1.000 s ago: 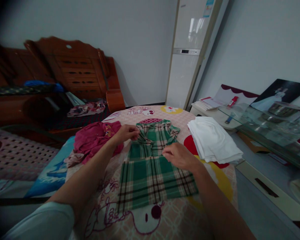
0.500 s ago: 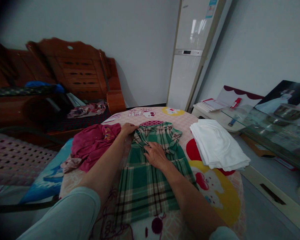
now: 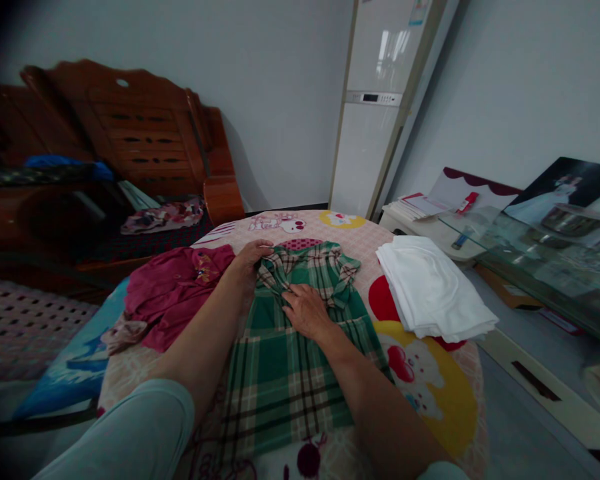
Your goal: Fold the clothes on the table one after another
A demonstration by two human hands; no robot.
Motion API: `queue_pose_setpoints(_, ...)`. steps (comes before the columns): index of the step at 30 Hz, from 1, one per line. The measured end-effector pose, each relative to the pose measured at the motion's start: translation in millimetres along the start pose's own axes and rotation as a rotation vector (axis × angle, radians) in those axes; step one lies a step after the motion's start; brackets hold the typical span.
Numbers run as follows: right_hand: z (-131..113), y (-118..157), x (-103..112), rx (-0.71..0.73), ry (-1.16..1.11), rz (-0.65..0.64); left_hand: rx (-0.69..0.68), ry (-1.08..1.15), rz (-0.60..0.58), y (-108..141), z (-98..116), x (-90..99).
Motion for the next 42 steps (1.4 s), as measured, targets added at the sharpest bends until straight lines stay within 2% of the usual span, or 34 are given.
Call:
queue_pose_setpoints(3,0,0,0,0.004,-0.009,0.005,-0.063,-0.058,0.076,-6,3,4.0)
queue_pose_setpoints(8,1,0,0,0.017,-0.042,0.026,-0.346,-0.549,0.368,-9,14,16.7)
queue_pose_setpoints(10,2,0,0,0.022,-0.058,0.04,-0.419,-0.693,0.437,-6,17,17.3)
queue_pose_setpoints(12,3,1,1,0.018,-0.077,0.06,-0.445,-0.763,0.457,-3,19,17.3)
queue_pose_setpoints(14,4,1,2,-0.007,-0.091,0.088,-0.425,-0.813,0.447,-2,21,19.3)
queue_pose_setpoints(17,9,1,4,-0.067,-0.089,0.128,-0.317,-0.917,0.412,-3,24,29.8)
queue_pose_setpoints(19,11,1,6,-0.109,-0.069,0.147,-0.269,-0.972,0.349,-3,29,39.1)
queue_pose_setpoints(22,15,0,7,-0.158,-0.034,0.162,-0.241,-0.933,0.134,-3,33,49.2)
queue_pose_setpoints(25,17,0,6,-0.161,-0.029,0.174,-0.136,-0.823,-0.123,1,29,50.6)
queue_pose_setpoints(27,18,0,5,-0.156,-0.032,0.179,-0.076,-0.818,-0.197,4,25,47.9)
queue_pose_setpoints(31,20,0,4,-0.152,-0.038,0.189,-0.115,-0.956,-0.12,7,26,38.3)
queue_pose_setpoints(36,20,-2,9,-0.189,-0.054,0.223,-0.274,-1.034,0.042,9,50,27.7)
queue_pose_setpoints(39,17,-3,13,-0.221,-0.054,0.243,-0.405,-0.951,0.088,13,65,11.1)
queue_pose_setpoints(42,14,-2,15,-0.239,-0.043,0.241,-0.46,-0.763,0.033,20,65,-19.7)
Point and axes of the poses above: each hand's wrist, its own y-axis away from the middle knuckle, its own x-axis out of the back of the hand, z = x × y, the point moved 5 cm from there along -y, towards the middle knuckle, and after that the axes turned 3 degrees about z, right-handed, at the moved point
